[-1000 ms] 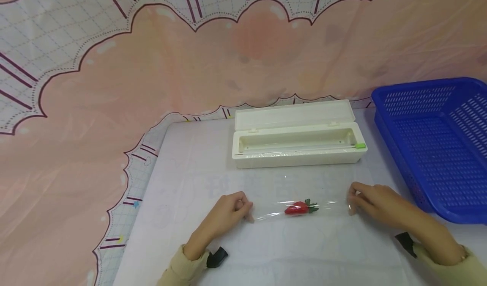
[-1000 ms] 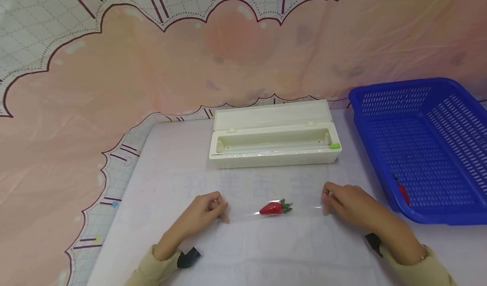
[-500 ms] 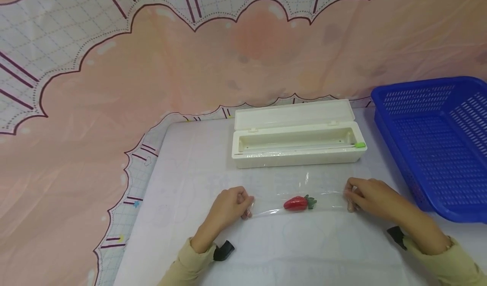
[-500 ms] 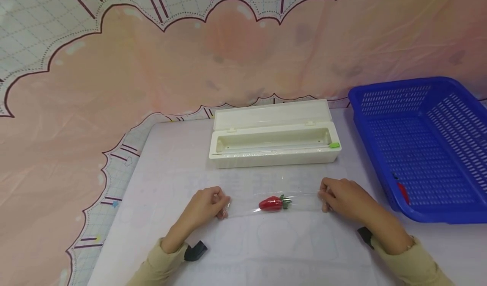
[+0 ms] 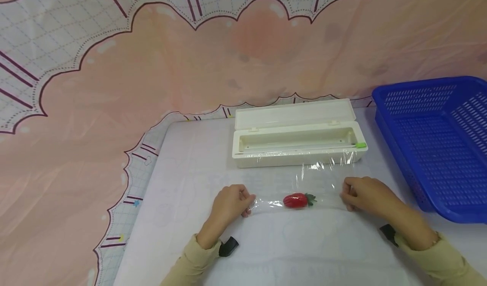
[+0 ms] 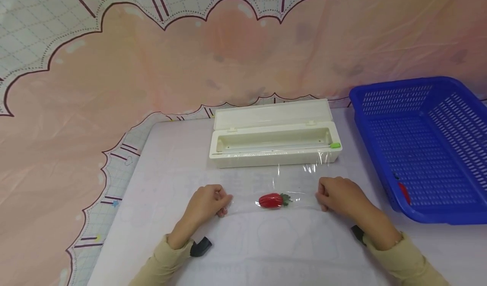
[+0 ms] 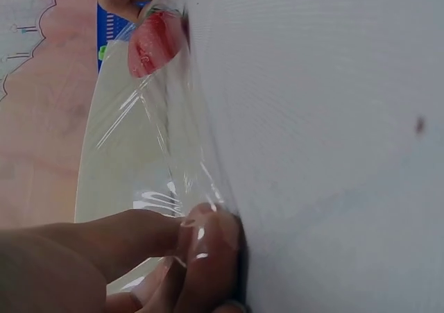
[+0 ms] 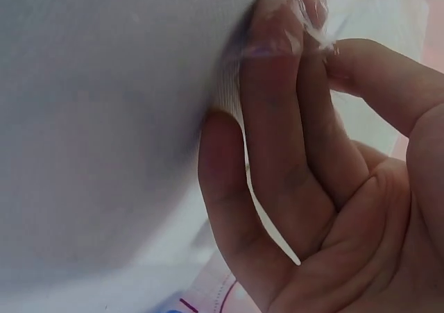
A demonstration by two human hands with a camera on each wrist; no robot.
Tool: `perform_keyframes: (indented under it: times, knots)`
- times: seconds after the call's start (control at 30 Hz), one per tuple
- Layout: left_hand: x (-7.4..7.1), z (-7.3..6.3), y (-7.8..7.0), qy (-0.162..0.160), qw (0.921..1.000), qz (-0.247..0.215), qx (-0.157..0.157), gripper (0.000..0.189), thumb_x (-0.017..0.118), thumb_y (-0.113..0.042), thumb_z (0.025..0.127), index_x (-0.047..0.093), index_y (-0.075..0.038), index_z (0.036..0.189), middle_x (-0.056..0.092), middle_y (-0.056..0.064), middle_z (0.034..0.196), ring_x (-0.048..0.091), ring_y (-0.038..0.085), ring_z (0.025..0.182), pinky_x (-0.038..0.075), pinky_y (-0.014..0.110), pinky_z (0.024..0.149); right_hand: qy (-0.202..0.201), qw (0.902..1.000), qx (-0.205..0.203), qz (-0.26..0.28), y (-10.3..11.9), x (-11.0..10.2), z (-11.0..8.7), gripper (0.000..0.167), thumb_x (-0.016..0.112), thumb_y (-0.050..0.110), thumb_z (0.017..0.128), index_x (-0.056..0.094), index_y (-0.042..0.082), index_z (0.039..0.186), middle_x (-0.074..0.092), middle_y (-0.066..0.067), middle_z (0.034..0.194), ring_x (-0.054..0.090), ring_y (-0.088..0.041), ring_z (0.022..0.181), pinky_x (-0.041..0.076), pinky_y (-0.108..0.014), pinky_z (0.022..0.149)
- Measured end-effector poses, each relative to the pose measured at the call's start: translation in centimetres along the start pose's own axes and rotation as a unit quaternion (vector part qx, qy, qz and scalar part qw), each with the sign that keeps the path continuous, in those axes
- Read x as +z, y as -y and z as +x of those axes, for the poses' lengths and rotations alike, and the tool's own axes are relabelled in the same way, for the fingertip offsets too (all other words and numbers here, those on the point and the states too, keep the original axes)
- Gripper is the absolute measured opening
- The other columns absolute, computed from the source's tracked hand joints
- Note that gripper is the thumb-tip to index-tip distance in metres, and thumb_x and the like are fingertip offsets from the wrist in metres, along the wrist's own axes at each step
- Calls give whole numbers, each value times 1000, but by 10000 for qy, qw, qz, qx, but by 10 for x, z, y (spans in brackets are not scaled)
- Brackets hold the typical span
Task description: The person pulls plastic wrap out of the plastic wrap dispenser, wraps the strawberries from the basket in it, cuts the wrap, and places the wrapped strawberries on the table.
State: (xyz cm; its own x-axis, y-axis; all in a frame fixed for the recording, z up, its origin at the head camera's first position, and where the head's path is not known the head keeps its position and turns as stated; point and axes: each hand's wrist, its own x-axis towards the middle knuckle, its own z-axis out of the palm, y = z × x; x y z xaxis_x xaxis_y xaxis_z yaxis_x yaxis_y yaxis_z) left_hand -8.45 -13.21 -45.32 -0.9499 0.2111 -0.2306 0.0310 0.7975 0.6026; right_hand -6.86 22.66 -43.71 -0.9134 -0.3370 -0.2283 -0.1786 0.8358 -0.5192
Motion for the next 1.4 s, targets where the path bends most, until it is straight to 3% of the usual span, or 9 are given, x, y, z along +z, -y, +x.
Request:
perform_keyframes:
  times: [0.57,0.83,1.0,1.1,1.2,1.3,1.4]
  knots:
    - [-2,5,-5,-609,9950,786,-3,22,76,-26,81,60,-15,70,55,-9,53,50,11,52,39,26,48,-668,9932,335,-888,6,2,3,26,77,24,81,55,18,70,52,6,60,44,-14,55,32,-30,49]
    - [-4,3,-2,-834,9908,1021,289,30,83,-27,80,57,-17,68,52,-7,56,47,12,53,36,25,49,-1078,9861,270,-1236,1,1,-1,36,82,31,76,49,19,67,48,6,58,42,-16,54,31,-31,47]
    - [-3,1,1,-953,9897,1010,361,32,85,-27,77,56,-18,67,51,-9,56,45,9,53,35,24,50,-1140,9859,-240,-1201,4,1,1,32,77,13,77,48,22,67,45,10,61,41,-11,57,30,-28,49]
    - [-2,1,1,-1101,9865,1053,596,30,87,-25,75,58,-19,69,51,-10,62,46,7,56,37,22,52,-1123,9821,-752,-1311,8,2,3,26,72,-2,76,61,21,72,47,13,67,44,-6,61,35,-25,50]
    - [-2,1,-1,-1156,9819,1140,979,19,86,-18,75,68,-18,72,51,-9,69,48,6,61,39,20,54,-973,9793,-1013,-1455,11,3,4,26,74,-5,76,74,20,81,52,13,73,50,-5,65,42,-25,53]
    - [-2,1,-3,-973,9822,1119,1152,9,82,-12,79,78,-19,77,53,-7,72,49,6,64,40,19,55,-808,9815,-1032,-1398,11,4,5,25,78,-4,76,79,19,86,55,12,74,53,-4,68,44,-24,54]
    - [-3,1,-3,-626,9878,965,1050,12,78,-9,83,81,-20,80,55,-7,73,48,6,65,40,19,57,-758,9833,-1032,-1294,9,4,4,24,78,-3,76,79,19,86,55,12,75,53,-3,68,44,-24,54]
